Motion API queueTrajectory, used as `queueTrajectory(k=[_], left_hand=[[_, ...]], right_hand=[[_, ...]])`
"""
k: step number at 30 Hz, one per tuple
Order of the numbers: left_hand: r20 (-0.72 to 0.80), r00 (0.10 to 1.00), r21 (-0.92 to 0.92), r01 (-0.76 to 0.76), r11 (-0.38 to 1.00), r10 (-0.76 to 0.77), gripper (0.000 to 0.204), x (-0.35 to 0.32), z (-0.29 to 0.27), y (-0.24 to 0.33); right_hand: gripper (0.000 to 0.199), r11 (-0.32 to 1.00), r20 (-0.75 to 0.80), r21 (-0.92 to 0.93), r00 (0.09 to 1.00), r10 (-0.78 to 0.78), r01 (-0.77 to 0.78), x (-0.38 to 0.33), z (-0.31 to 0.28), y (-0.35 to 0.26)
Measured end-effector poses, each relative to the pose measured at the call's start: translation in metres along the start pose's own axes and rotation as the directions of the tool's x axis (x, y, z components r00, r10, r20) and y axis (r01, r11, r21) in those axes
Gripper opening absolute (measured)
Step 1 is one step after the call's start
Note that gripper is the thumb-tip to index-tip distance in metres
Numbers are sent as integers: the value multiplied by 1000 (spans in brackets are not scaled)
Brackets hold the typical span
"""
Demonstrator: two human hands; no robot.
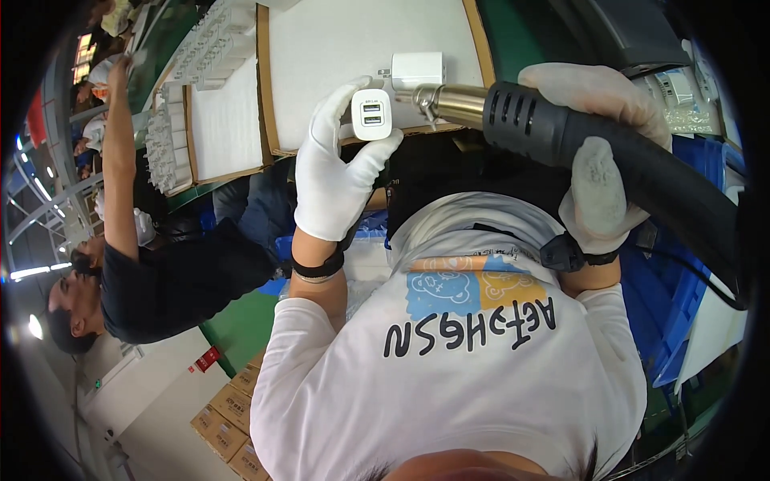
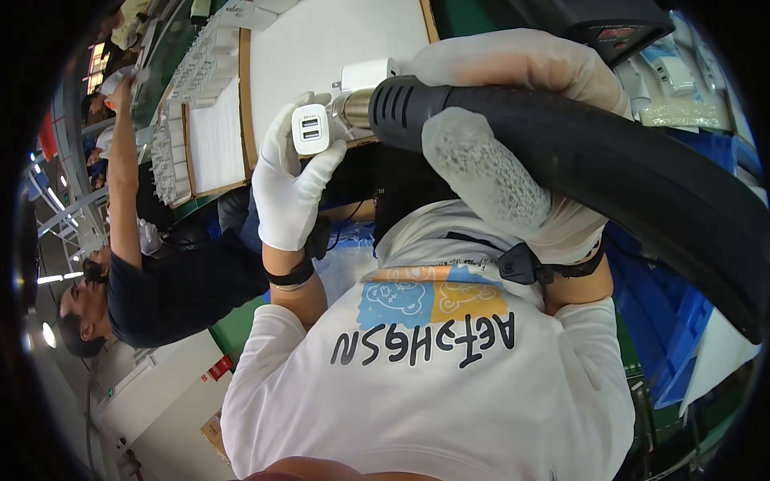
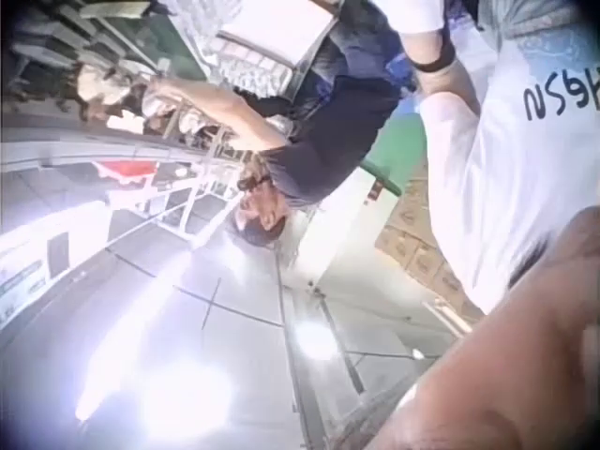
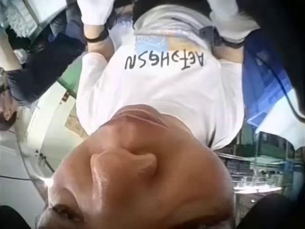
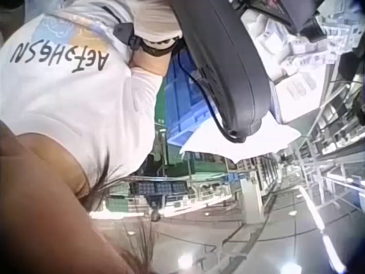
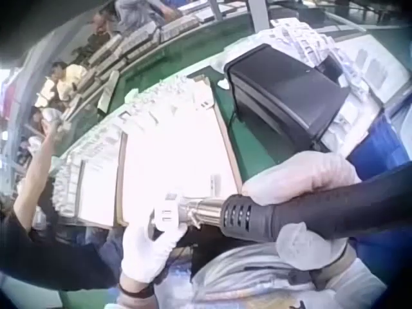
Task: The person picks up a power adapter from a tray, applies heat to the USB port area using a heat gun, and then sets it back down to repeat the process with another adapter.
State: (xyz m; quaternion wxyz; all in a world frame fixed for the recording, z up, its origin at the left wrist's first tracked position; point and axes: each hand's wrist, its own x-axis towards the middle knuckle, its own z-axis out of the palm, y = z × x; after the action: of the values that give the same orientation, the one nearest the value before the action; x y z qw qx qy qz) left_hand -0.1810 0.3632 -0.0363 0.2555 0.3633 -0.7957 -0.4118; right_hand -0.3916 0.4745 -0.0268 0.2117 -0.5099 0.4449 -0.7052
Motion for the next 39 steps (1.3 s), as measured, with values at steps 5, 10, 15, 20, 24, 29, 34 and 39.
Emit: queueTrajectory(k=[5,10,15,20,24,29,34,39], left_hand=[[-47,999,-69,17,997,-20,53,0,3,-2],[-59,998,-65,-8,998,5,51,0,2,-4],[-64,997,-98,38,994,-44,50,0,3,-6],[-65,997,-83,36,996,-41,50,0,2,-6],[-83,996,-91,12,996,-20,50,2,1,-9],[-83,994,-105,55,993,-63,50,5,-1,-13],[-101,994,-98,34,995,-44,51,4,0,-10],[-100,993,-127,57,990,-70,50,6,0,-9]], right_hand=[[40,999,-96,-8,995,-41,40,0,7,1],[40,999,-16,21,1000,-27,28,-4,1,3],[40,998,-111,-50,993,-47,42,-1,6,3],[41,999,-81,39,996,-23,26,-2,6,5],[42,1000,-56,5,998,-21,21,-1,8,7],[43,999,-81,-27,996,-25,23,2,10,8],[44,998,29,-6,997,-69,69,3,4,11],[43,999,-56,-37,998,-38,36,5,10,7]])
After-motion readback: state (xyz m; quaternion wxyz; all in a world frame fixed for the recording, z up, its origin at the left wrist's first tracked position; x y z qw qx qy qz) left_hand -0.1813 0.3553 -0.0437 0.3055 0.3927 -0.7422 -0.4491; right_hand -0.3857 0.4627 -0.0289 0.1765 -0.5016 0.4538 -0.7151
